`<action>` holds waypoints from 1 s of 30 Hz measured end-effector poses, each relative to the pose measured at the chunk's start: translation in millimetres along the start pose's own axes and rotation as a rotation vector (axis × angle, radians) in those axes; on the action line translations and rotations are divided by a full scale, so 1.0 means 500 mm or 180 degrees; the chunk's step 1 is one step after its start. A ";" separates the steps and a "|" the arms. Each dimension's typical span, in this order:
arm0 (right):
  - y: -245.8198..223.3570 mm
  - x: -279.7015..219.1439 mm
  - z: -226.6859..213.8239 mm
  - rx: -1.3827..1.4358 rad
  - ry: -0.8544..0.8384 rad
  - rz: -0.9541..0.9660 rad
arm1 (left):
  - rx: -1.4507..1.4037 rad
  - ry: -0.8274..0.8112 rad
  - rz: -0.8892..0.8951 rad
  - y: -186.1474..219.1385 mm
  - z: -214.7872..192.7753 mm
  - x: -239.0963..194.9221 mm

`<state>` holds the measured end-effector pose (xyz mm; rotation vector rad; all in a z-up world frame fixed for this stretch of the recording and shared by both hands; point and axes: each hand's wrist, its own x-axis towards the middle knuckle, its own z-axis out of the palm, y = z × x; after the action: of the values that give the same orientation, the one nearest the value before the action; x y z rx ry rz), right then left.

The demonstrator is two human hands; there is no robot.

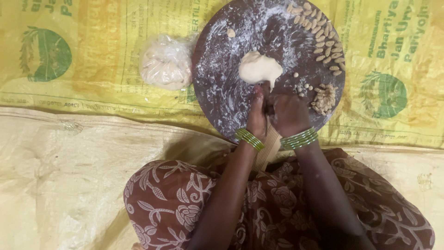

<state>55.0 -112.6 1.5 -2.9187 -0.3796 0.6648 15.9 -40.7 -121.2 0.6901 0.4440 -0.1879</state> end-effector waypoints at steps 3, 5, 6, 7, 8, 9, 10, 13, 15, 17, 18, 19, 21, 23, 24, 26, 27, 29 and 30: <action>-0.020 -0.015 -0.007 -0.0488 0.0135 -0.0135 | -0.0158 0.0037 -0.0078 0.002 -0.004 0.005; -0.034 -0.039 -0.010 -0.0569 0.0344 -0.0333 | -0.0340 0.0019 0.0049 0.006 -0.009 0.002; -0.040 -0.050 -0.014 -0.0613 0.0452 -0.0430 | -0.0363 0.0122 0.0066 0.011 -0.010 0.007; -0.051 -0.060 -0.016 -0.0704 0.0416 -0.0441 | -0.0387 0.0225 0.0082 0.017 -0.010 0.012; -0.063 -0.070 -0.017 -0.0796 0.0384 -0.0451 | -0.0411 0.0325 0.0100 0.023 -0.008 0.018; -0.073 -0.081 -0.020 -0.0889 0.0351 -0.0460 | -0.0549 0.0233 0.0037 0.031 -0.007 0.023; -0.081 -0.090 -0.024 -0.0900 0.0520 -0.0492 | -0.0686 0.0132 -0.0017 0.041 -0.005 0.027; -0.092 -0.110 -0.043 -0.0881 0.0568 -0.0455 | -0.1081 -0.0046 -0.0348 0.063 0.012 -0.003; -0.077 -0.110 -0.068 -0.0802 0.0005 -0.0256 | -0.1268 -0.0511 -0.0446 0.078 0.031 -0.043; -0.051 -0.117 -0.099 -0.0441 -0.0326 -0.0019 | -0.1357 -0.1384 -0.0379 0.088 0.053 -0.095; -0.037 -0.122 -0.112 -0.0260 -0.0502 0.0104 | -0.1368 -0.1197 -0.0472 0.088 0.067 -0.120; -0.026 -0.129 -0.121 -0.0423 -0.0411 0.0085 | -0.1379 -0.1010 -0.0564 0.085 0.081 -0.145; -0.009 -0.148 -0.132 -0.0745 -0.0226 0.0072 | -0.1422 -0.1041 -0.0791 0.081 0.099 -0.180; -0.008 -0.168 -0.126 -0.1043 -0.0102 -0.0048 | -0.1464 -0.1468 -0.1073 0.080 0.101 -0.207; -0.009 -0.177 -0.121 -0.1196 -0.0034 -0.0109 | -0.1296 -0.1325 -0.1236 0.080 0.100 -0.218; -0.002 -0.203 -0.105 -0.0910 -0.0082 -0.0045 | -0.0949 -0.1022 -0.1535 0.076 0.097 -0.242; 0.004 -0.218 -0.093 -0.0765 -0.0105 -0.0022 | -0.0836 -0.1158 -0.1513 0.073 0.097 -0.255; 0.028 -0.236 -0.076 -0.0285 0.0856 -0.1006 | -0.0605 -0.1403 -0.1468 0.074 0.101 -0.263; 0.038 -0.247 -0.062 -0.0038 0.1326 -0.1490 | -0.0448 -0.1149 -0.1622 0.075 0.102 -0.267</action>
<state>-34.8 -166.0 76.5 -2.7169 -0.9600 -0.0108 -74.3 -42.6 -4.4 0.3815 0.2745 -0.7429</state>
